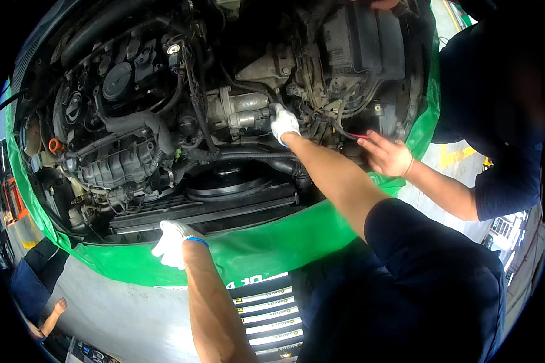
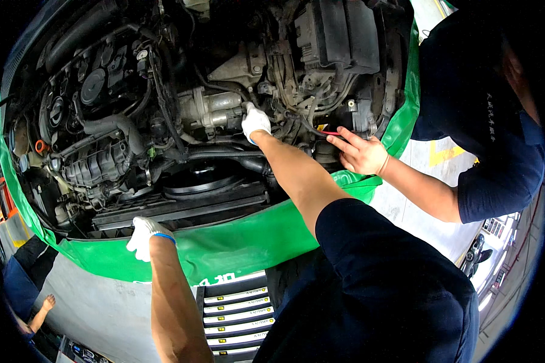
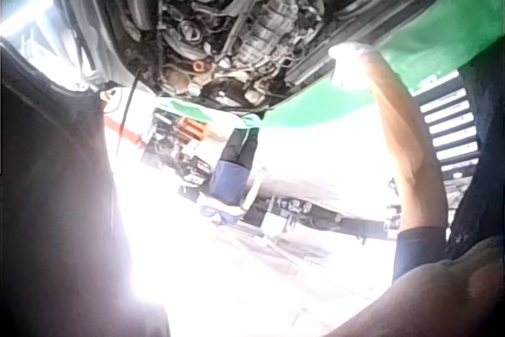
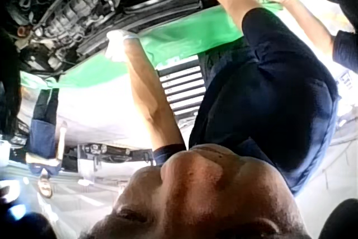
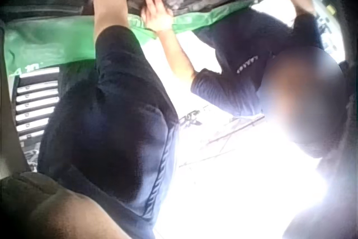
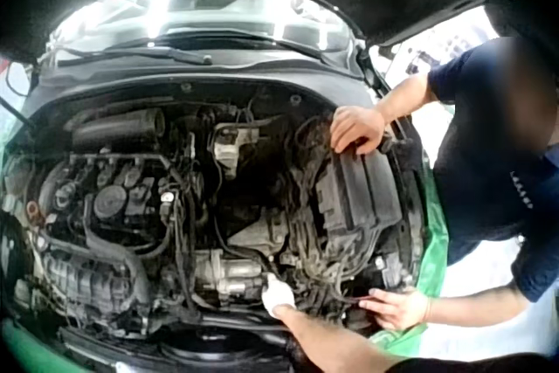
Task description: The person works on a car engine with the hood open, using a power drill and a torque wrench to remove and install bolts on engine components. They also retrieve tools from a nearby toolbox and adjust hoses and parts within the engine bay.
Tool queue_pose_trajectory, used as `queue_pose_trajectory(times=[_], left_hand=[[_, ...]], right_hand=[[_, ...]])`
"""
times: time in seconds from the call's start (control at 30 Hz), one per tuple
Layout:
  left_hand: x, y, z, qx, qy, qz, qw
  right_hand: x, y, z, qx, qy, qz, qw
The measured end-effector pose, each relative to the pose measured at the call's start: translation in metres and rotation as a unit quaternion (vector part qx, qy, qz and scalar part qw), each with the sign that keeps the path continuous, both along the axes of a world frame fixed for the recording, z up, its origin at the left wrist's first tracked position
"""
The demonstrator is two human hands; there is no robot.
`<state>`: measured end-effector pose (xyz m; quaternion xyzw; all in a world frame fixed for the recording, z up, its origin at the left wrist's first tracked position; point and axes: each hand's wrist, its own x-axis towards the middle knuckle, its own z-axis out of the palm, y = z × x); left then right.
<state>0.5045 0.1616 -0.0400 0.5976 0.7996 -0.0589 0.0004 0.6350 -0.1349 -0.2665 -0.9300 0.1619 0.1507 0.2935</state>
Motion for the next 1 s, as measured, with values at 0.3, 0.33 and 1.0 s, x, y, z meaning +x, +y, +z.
queue_pose_trajectory(times=[0.3, 0.33, 1.0], left_hand=[[-0.002, 0.002, -0.006, 0.005, 0.007, -0.008, 1.0], [-0.001, 0.002, -0.004, 0.005, 0.006, -0.01, 1.0], [0.0, -0.003, -0.001, 0.009, 0.002, -0.012, 1.0]], right_hand=[[-0.004, -0.004, 0.002, 0.03, 0.02, 0.015, 0.999], [-0.004, -0.005, -0.001, 0.028, 0.004, 0.017, 0.999], [0.039, -0.012, 0.008, -0.099, 0.04, 0.309, 0.945]])
